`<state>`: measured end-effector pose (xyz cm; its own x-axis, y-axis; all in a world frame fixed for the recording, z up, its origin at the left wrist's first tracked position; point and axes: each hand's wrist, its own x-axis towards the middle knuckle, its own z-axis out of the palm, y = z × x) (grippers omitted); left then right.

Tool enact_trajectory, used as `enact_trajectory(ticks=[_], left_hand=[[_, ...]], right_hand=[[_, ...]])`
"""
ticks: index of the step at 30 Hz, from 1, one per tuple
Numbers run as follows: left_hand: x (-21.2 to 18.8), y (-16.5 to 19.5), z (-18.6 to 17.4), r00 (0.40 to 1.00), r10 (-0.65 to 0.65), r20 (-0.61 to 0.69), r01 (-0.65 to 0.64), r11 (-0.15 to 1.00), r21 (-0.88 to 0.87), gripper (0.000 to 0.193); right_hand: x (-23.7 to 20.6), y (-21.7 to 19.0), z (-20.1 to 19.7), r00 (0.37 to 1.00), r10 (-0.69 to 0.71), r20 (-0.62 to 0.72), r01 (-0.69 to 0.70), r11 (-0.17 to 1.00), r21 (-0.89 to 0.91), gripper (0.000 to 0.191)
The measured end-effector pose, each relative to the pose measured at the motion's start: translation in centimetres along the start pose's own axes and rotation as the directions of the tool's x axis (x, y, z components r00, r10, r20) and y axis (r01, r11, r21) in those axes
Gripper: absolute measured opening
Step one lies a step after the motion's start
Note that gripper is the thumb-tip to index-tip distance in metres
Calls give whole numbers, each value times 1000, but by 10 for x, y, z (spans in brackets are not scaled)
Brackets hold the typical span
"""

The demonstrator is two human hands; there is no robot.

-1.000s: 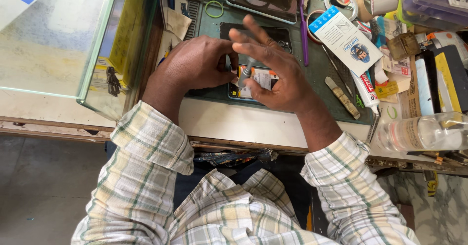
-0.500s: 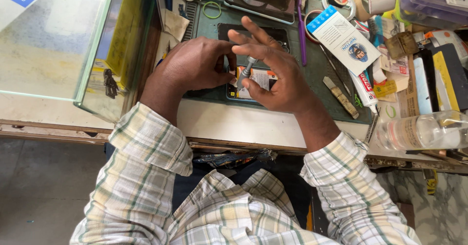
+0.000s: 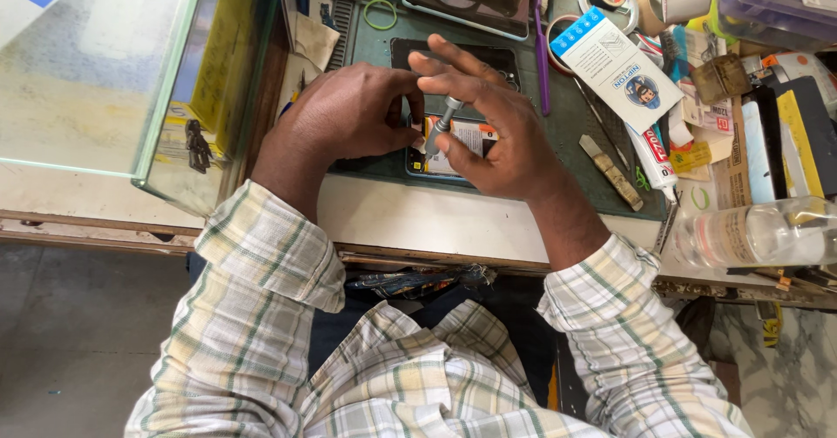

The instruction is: The person works on a disassembled smartphone lying on a repair mat, using a screwdriver to unscrew and adjust internal components while holding the phone steady with the other hand. They reposition the phone and continue working on the exposed internals throughout the episode.

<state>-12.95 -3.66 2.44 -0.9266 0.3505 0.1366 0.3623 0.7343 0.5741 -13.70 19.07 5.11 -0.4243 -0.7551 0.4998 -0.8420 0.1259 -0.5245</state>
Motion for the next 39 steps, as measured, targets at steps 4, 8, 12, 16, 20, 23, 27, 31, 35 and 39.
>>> enact_trajectory(ticks=[4,8,12,16,20,23,27,31,35,39], left_hand=[[-1,-1,-2,1000,25,8,-25,1000,-2,28],[0,0,0,1000,4,0,-4,1000,-18,30],[-1,-2,-1,1000,24,-3,-24,999,-24,30],[0,-1,0,999,-40,28,40,999,4,27],[0,-2,0,1000,5,-12,-5,1000,22,35],[0,-3,1,997,39,-68,-41,999,-21,37],[-1,-3,4,994,63,-89,-67,997,-47,35],[0,-3,4,996,39,-86,-42,998,-40,37],[0,0,1,998,25,-60,-24,1000,2,37],[-1,5,-3,999,-38,-1,38,999,23,36]], right_hand=[[-1,1,0,999,42,13,-42,999,13,70],[0,1,1,1000,9,13,-9,1000,15,60],[0,0,0,1000,31,2,-31,999,13,58],[0,2,2,999,-27,21,27,1000,15,57],[-2,5,0,1000,-1,22,0,999,33,63],[-4,5,0,996,62,57,-71,983,170,65],[-8,2,-1,978,152,142,-188,937,295,69],[-7,2,0,977,158,146,-196,936,293,71],[-8,5,2,975,187,121,-216,923,318,70],[-7,13,-2,986,163,43,-166,900,404,72]])
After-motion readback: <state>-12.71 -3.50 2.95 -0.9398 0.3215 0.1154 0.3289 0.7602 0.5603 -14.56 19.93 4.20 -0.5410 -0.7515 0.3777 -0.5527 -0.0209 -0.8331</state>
